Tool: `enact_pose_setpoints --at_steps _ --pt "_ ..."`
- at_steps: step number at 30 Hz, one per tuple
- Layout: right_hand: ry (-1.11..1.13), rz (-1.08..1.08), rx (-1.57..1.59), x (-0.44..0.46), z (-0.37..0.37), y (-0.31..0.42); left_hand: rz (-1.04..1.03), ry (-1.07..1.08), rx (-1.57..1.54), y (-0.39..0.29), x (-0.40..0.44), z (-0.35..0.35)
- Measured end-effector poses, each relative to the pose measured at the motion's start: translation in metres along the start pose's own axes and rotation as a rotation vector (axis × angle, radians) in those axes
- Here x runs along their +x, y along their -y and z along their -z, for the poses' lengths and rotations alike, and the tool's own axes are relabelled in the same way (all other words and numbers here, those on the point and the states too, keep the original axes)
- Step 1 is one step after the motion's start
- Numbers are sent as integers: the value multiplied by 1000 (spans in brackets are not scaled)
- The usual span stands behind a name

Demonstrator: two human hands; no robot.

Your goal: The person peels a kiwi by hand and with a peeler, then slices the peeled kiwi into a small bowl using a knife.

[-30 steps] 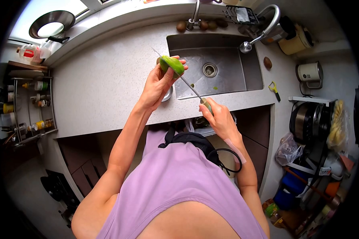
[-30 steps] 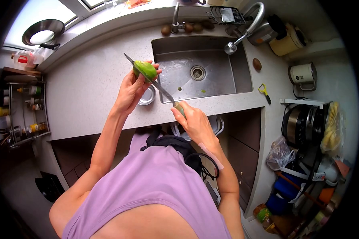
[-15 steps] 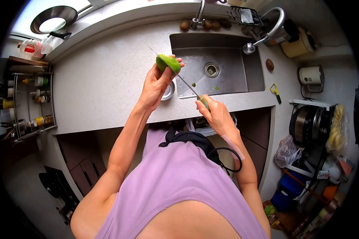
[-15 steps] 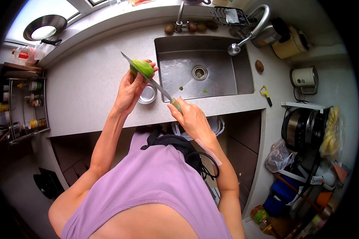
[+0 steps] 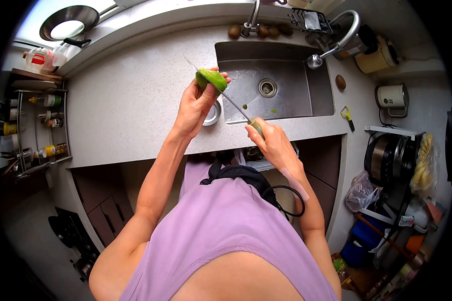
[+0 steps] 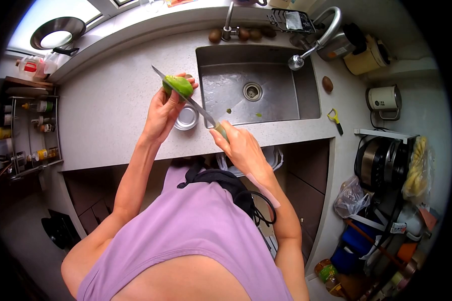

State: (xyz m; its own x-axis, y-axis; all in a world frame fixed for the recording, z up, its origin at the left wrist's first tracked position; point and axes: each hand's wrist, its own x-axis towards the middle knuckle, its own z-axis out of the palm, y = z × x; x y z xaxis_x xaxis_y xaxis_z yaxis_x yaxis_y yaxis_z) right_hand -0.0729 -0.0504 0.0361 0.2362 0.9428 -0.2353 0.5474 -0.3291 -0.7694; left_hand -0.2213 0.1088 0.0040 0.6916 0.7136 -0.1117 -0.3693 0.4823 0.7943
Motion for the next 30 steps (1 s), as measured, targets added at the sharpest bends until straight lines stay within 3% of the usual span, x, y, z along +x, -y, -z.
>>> enact_pose_setpoints --at_steps 10,21,30 --pt "-23 -8 -25 0 1 -1 -12 40 90 -2 1 -7" --pt "-54 18 -99 6 -5 -8 107 16 -19 -4 -1 -1" --pt "26 0 -16 8 -7 -2 65 -8 -173 3 -2 7"
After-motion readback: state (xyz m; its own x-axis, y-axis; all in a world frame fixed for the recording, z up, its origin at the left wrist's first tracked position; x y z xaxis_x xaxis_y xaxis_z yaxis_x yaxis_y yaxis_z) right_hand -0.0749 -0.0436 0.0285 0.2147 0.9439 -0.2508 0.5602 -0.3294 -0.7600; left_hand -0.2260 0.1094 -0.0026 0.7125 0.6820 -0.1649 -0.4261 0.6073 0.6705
